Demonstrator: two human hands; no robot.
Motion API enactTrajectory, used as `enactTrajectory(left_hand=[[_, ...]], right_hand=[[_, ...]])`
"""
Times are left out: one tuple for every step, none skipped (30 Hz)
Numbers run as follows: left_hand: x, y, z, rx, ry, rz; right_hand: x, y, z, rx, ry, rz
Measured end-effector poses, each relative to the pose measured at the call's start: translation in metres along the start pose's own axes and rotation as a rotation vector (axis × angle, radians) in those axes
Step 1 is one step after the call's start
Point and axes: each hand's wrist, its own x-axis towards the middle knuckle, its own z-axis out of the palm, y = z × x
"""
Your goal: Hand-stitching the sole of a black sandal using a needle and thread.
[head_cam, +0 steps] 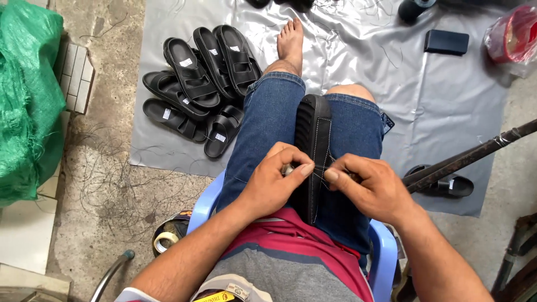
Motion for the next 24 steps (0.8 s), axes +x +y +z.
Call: enactTrajectory(left_hand=[[-0.005,0.002,0.0,0.001,-0.001,-0.003],[-0.01,0.004,0.0,0.069,-0.004,0.087],[-0.014,0.006,0.0,0.137,-0.007,0.177],[-0.018,0.003,-0.001,0.138,-0.006,0.179],[-0.022,0.0,-0.001,0.268,-0.006,0.258],[-0.025,-0.002,-0.001,0.398,-0.007,0.335],[-0.024,-0.001,-0.002,0.398,-0.007,0.336],[-0.024,-0.001,-0.003,0.407,0.0,0.362],[-0.024,0.0,-0.004,0.415,0.006,0.387],[-0.024,0.0,-0.006,0.415,0.014,0.388],[-0.023,0.001,-0.007,0.415,0.002,0.418],[-0.023,0.001,-0.009,0.415,-0.011,0.445],[-0.023,0.002,-0.012,0.415,-0.006,0.444],[-0.021,0.003,-0.015,0.421,-0.03,0.443],[-0.02,0.003,-0.017,0.426,-0.054,0.442],[-0.019,0.009,-0.02,0.425,-0.052,0.442],[-0.017,0.015,-0.022,0.426,-0.054,0.377],[-0.015,0.021,-0.025,0.428,-0.058,0.313],[-0.014,0.023,-0.027,0.427,-0.06,0.315],[-0.014,0.024,-0.029,0.551,-0.118,0.258],[-0.013,0.026,-0.031,0.673,-0.176,0.199],[-0.013,0.026,-0.034,0.675,-0.176,0.199],[-0.013,0.026,-0.037,0.62,-0.218,0.174],[-0.014,0.026,-0.04,0.565,-0.251,0.148]], right_hand=[[-0.001,-0.001,0.0,0.003,-0.001,0.002],[-0.003,-0.003,-0.001,-0.202,0.036,-0.002],[-0.004,-0.005,-0.001,-0.408,0.072,-0.007],[-0.006,-0.001,0.004,-0.408,0.073,-0.008],[-0.009,0.002,0.009,-0.475,0.028,0.029],[-0.012,0.006,0.014,-0.541,-0.017,0.069],[-0.008,0.01,0.011,-0.542,-0.016,0.069],[-0.006,0.014,0.009,-0.207,-0.058,0.172],[-0.005,0.017,0.008,0.129,-0.097,0.271],[-0.01,0.031,0.001,0.124,-0.1,0.266],[-0.015,0.044,-0.006,0.356,-0.001,0.293],[-0.02,0.057,-0.012,0.591,0.098,0.32],[-0.015,0.051,-0.023,0.588,0.094,0.318],[-0.011,0.045,-0.033,0.272,0.235,0.327],[-0.008,0.039,-0.043,-0.046,0.371,0.329],[-0.006,0.024,-0.039,-0.047,0.37,0.329],[-0.004,0.008,-0.035,-0.155,0.275,0.058],[-0.003,-0.007,-0.031,-0.258,0.179,-0.211],[-0.003,-0.004,-0.022,-0.259,0.182,-0.211],[-0.003,-0.002,-0.014,-0.431,0.153,-0.262],[-0.002,-0.001,-0.005,-0.604,0.123,-0.312],[0.0,0.002,-0.003,-0.603,0.124,-0.313],[0.003,0.003,0.0,-0.571,0.139,-0.33],[0.007,0.005,0.002,-0.541,0.15,-0.355]])
